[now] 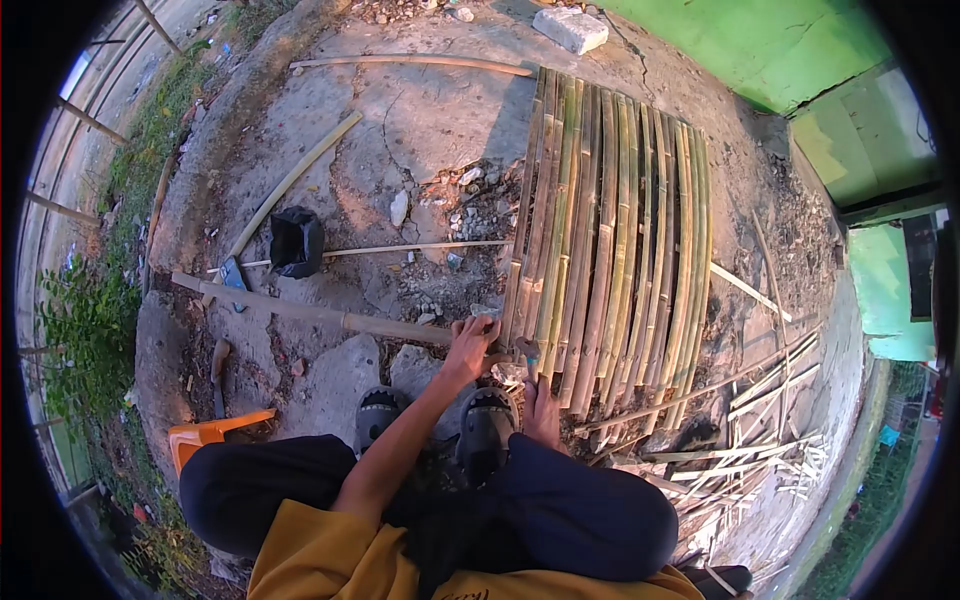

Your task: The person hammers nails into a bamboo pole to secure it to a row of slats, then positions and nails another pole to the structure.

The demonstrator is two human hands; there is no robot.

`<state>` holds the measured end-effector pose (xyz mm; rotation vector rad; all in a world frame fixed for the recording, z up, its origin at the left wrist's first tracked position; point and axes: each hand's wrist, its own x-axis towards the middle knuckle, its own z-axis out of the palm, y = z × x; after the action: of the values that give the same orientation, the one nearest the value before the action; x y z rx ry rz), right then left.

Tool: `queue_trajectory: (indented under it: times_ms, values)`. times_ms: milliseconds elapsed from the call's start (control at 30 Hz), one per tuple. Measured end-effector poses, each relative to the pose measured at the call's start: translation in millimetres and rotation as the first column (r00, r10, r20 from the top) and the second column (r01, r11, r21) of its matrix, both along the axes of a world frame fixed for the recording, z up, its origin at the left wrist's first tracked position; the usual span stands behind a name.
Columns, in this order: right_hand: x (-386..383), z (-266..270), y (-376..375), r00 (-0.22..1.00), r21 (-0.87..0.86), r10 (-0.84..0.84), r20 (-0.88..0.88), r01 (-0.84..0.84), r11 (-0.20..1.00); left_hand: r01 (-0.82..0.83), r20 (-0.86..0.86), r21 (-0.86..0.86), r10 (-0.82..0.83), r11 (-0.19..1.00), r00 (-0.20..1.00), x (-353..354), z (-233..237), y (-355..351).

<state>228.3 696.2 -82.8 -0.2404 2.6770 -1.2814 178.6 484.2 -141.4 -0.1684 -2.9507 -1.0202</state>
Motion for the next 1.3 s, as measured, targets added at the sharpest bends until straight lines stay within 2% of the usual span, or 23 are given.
queue_trajectory:
  times_ms: [67,200,267,467,567,600,667,700,767,833,900,933,1000,1067,1133,1167,1233,1267,1300]
  values:
    - [0,0,-1,0.997,0.018,0.042,-0.065,-0.041,0.999,0.032,-0.050,-0.009,-0.032,0.999,0.998,1,1,-1]
    - [-1,4,-1,0.997,0.040,0.064,-0.031,-0.063,0.997,0.048,-0.058,-0.021,-0.049,0.999,0.997,5,5,0]
    - [1,6,-1,0.996,0.031,0.067,-0.054,-0.066,0.997,0.022,-0.076,-0.084,-0.029,0.996,0.997,7,6,2]
    - [0,-19,3,0.991,0.025,0.101,-0.084,-0.099,0.995,0.026,-0.010,-0.149,-0.028,0.988,1.000,12,14,4]
    - [-4,21,-5,0.984,0.046,0.095,-0.148,-0.089,0.995,0.013,0.025,-0.175,-0.008,0.984,1.000,13,14,6]
    - [0,20,-1,0.985,0.049,0.095,-0.144,-0.089,0.995,0.014,0.029,-0.172,-0.009,0.985,1.000,14,14,8]
    - [6,15,6,0.997,0.096,0.077,0.020,-0.079,0.992,0.027,0.038,-0.165,-0.021,0.986,0.999,14,15,6]
    - [5,5,8,0.997,0.096,0.076,0.016,-0.077,0.992,0.027,0.035,-0.165,-0.022,0.986,0.999,14,14,6]
    - [-3,-5,4,0.987,0.189,0.146,0.071,-0.157,0.969,0.004,-0.043,-0.218,-0.014,0.976,0.999,15,13,7]
    - [-8,1,-1,0.992,0.148,0.122,0.026,-0.125,0.981,0.002,-0.059,-0.218,-0.015,0.976,0.998,12,10,5]
    - [-3,4,0,0.985,0.000,0.101,-0.139,-0.102,0.995,0.004,-0.053,-0.208,-0.016,0.978,0.998,18,10,8]
    - [3,4,2,0.957,0.122,0.136,-0.258,-0.107,0.987,0.004,-0.049,-0.194,-0.014,0.981,0.999,16,11,7]
    - [8,-1,6,0.967,0.166,0.158,-0.197,-0.126,0.978,0.003,-0.046,-0.182,-0.012,0.983,0.999,17,6,6]
    - [5,0,6,0.974,0.213,0.174,-0.142,-0.142,0.967,0.019,-0.061,-0.254,-0.036,0.967,0.997,17,4,5]
    - [-4,4,-3,0.991,0.073,0.136,0.018,-0.137,0.988,0.008,-0.074,-0.239,-0.027,0.971,0.997,18,4,7]
    - [-4,3,-3,0.990,0.070,0.141,0.015,-0.141,0.987,-0.007,-0.081,-0.222,-0.012,0.975,0.997,17,5,7]
    - [8,5,2,0.994,0.067,0.067,-0.082,-0.061,0.996,-0.009,-0.056,-0.222,-0.003,0.975,0.998,17,5,8]
    - [13,4,-2,0.979,0.031,0.002,-0.204,0.004,1.000,-0.006,-0.035,-0.224,-0.002,0.975,0.999,19,5,9]
    - [12,4,-1,0.979,0.032,0.001,-0.203,0.006,0.999,-0.004,-0.034,-0.222,-0.004,0.975,0.999,21,6,9]
